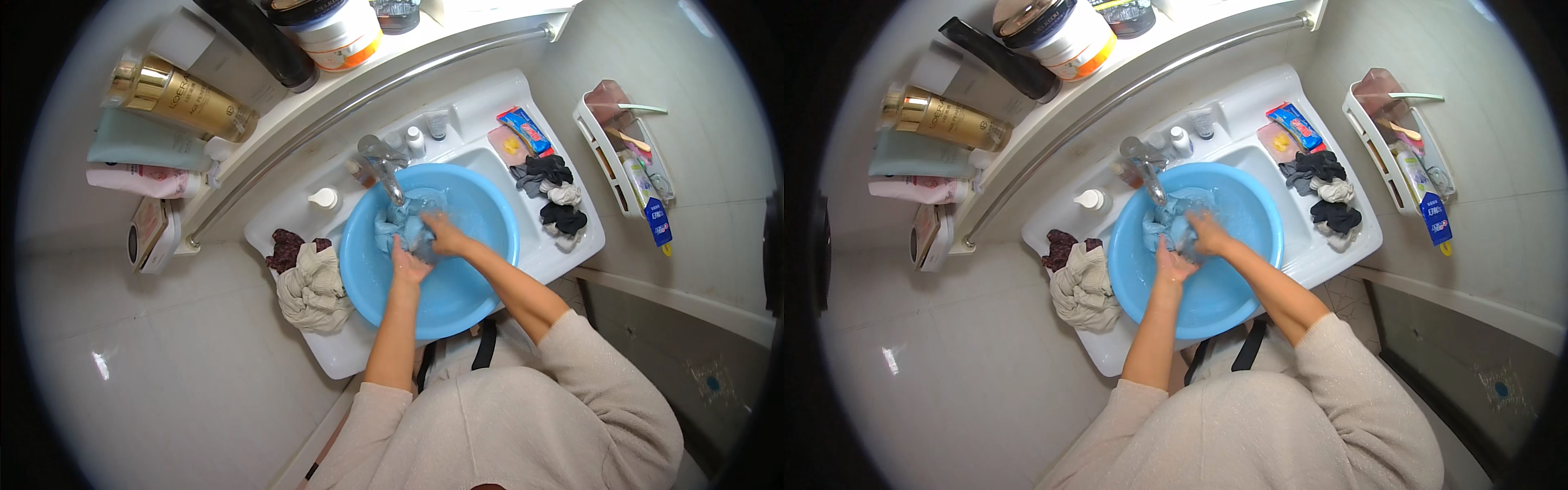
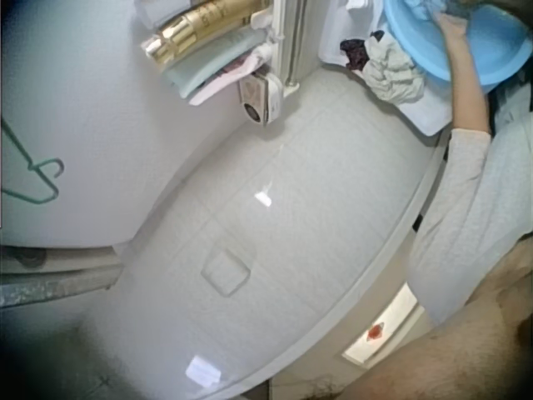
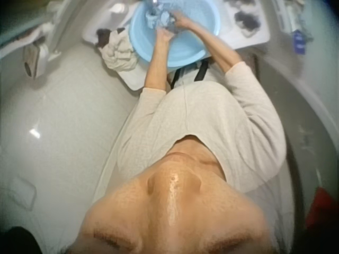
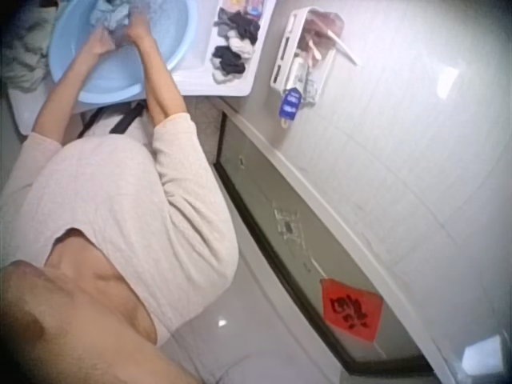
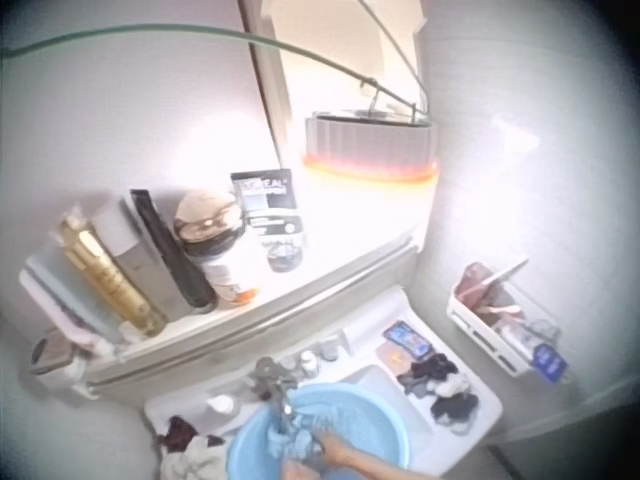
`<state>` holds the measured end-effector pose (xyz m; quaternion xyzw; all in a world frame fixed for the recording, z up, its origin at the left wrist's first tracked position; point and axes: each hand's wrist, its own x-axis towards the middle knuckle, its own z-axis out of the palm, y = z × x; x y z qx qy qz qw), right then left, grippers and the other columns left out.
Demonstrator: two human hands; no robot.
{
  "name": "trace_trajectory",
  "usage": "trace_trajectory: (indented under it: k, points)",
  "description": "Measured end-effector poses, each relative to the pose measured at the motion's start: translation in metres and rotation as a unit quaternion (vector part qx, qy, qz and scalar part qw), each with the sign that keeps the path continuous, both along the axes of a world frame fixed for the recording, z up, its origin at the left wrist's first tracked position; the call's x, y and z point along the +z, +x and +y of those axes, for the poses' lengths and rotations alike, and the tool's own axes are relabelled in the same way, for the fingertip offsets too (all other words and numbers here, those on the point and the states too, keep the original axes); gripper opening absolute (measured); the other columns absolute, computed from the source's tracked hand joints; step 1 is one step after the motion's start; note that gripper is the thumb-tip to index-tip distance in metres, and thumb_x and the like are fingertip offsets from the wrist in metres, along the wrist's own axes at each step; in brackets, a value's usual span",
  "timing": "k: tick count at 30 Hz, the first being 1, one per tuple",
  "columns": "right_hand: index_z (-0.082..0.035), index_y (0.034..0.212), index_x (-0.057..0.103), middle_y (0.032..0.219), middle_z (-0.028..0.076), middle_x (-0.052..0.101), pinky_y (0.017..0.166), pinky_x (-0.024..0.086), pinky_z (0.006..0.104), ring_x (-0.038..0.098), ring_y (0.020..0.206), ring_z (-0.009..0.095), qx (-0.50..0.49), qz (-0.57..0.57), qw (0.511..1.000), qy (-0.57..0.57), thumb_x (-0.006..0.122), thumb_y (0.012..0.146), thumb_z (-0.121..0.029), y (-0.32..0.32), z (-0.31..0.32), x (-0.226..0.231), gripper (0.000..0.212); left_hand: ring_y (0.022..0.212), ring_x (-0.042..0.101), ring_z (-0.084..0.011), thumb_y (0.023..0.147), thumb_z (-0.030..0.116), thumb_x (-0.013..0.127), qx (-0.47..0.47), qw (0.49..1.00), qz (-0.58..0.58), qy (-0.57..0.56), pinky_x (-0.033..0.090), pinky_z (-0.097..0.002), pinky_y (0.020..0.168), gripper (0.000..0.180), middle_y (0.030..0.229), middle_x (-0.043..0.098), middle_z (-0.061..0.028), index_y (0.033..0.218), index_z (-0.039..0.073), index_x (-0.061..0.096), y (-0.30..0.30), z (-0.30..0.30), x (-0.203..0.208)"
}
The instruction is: The person fills a blue basin with water from a bathroom sink faucet. They then submerge and hand-wash a light blue cloth, followed by a dark patterned cloth, repeatedly scrubbing and rinsing each item in the basin.
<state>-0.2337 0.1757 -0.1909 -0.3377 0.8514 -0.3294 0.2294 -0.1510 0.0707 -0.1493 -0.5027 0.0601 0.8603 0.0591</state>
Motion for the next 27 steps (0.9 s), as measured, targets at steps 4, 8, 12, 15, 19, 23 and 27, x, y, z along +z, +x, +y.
trace_trajectory:
  k: [4, 8, 12, 15, 19, 23, 27]
  points:
    - [-0.007, 0.099, 0.057, 0.105, 0.014, 0.053, 0.080, 0.046, 0.0392, 0.053, 0.097, 0.033, 0.094, -0.096, 0.973, -0.188, 0.063, 0.071, -0.008, 0.041, -0.006, 0.123, 0.029, 0.109, 0.051, -0.0286, 0.081, 0.066, 0.038, -0.019, 0.991, 0.027, -0.131, 0.044, -0.0398, 0.089, 0.077, 0.120, 0.051, -0.0141, 0.130, 0.007, 0.038, 0.010, -0.028, 0.041]
    - [-0.008, 0.091, 0.057, 0.088, 0.007, 0.058, 0.067, 0.047, 0.0387, 0.057, 0.086, 0.028, 0.102, 0.018, 0.980, -0.172, 0.064, 0.071, -0.007, 0.061, -0.007, 0.170, 0.021, 0.089, 0.056, -0.0263, 0.087, 0.051, 0.047, -0.013, 0.956, 0.293, -0.013, 0.049, -0.0368, 0.072, 0.054, 0.102, 0.057, -0.0104, 0.113, 0.004, 0.049, 0.007, -0.046, 0.013]
    - [-0.010, 0.075, 0.058, 0.072, 0.008, 0.059, 0.055, 0.046, 0.0407, 0.058, 0.066, 0.030, 0.070, 0.124, 0.981, -0.134, 0.059, 0.079, -0.028, 0.042, -0.019, 0.138, 0.019, 0.085, 0.056, -0.0236, 0.087, 0.049, 0.048, -0.092, 0.973, 0.193, -0.086, 0.048, -0.0397, 0.076, 0.043, 0.095, 0.059, -0.0086, 0.106, 0.010, 0.052, -0.003, -0.024, 0.019]
    - [-0.009, 0.073, 0.061, 0.064, 0.013, 0.058, 0.059, 0.047, 0.0404, 0.059, 0.064, 0.032, -0.011, 0.117, 0.988, -0.095, 0.059, 0.077, -0.030, 0.018, -0.029, 0.110, 0.022, 0.101, 0.054, -0.0254, 0.088, 0.047, 0.046, -0.020, 0.989, 0.126, -0.071, 0.043, -0.0420, 0.087, 0.048, 0.110, 0.056, -0.0093, 0.117, 0.009, 0.049, -0.004, -0.018, 0.010]
    - [-0.007, 0.086, 0.062, 0.083, 0.019, 0.060, 0.069, 0.048, 0.0427, 0.060, 0.082, 0.034, -0.132, -0.103, 0.985, 0.033, 0.060, 0.077, -0.023, -0.009, -0.019, 0.066, 0.019, 0.114, 0.047, -0.0256, 0.087, 0.043, 0.050, -0.022, 0.972, 0.143, -0.188, 0.035, -0.0441, 0.098, 0.052, 0.125, 0.049, -0.0090, 0.125, 0.009, 0.043, 0.007, -0.013, 0.008]
    - [-0.011, 0.114, 0.052, 0.126, 0.016, 0.040, 0.084, 0.045, 0.0441, 0.046, 0.111, 0.037, 0.151, 0.116, 0.971, 0.144, 0.057, 0.077, -0.015, 0.003, 0.013, 0.042, 0.038, 0.128, 0.028, -0.0276, 0.085, 0.042, 0.055, -0.090, 0.982, -0.013, -0.163, 0.017, -0.0575, 0.103, 0.061, 0.139, 0.030, -0.0100, 0.133, 0.010, 0.033, 0.027, -0.025, 0.000]
    - [-0.014, 0.113, 0.054, 0.121, 0.016, 0.044, 0.087, 0.043, 0.0454, 0.049, 0.108, 0.036, 0.032, -0.008, 0.982, 0.188, 0.056, 0.076, -0.014, 0.006, -0.004, 0.048, 0.037, 0.130, 0.026, -0.0294, 0.084, 0.046, 0.052, -0.040, 0.995, -0.001, -0.094, 0.007, -0.0637, 0.101, 0.067, 0.141, 0.028, -0.0096, 0.136, 0.010, 0.029, 0.034, -0.027, -0.012]
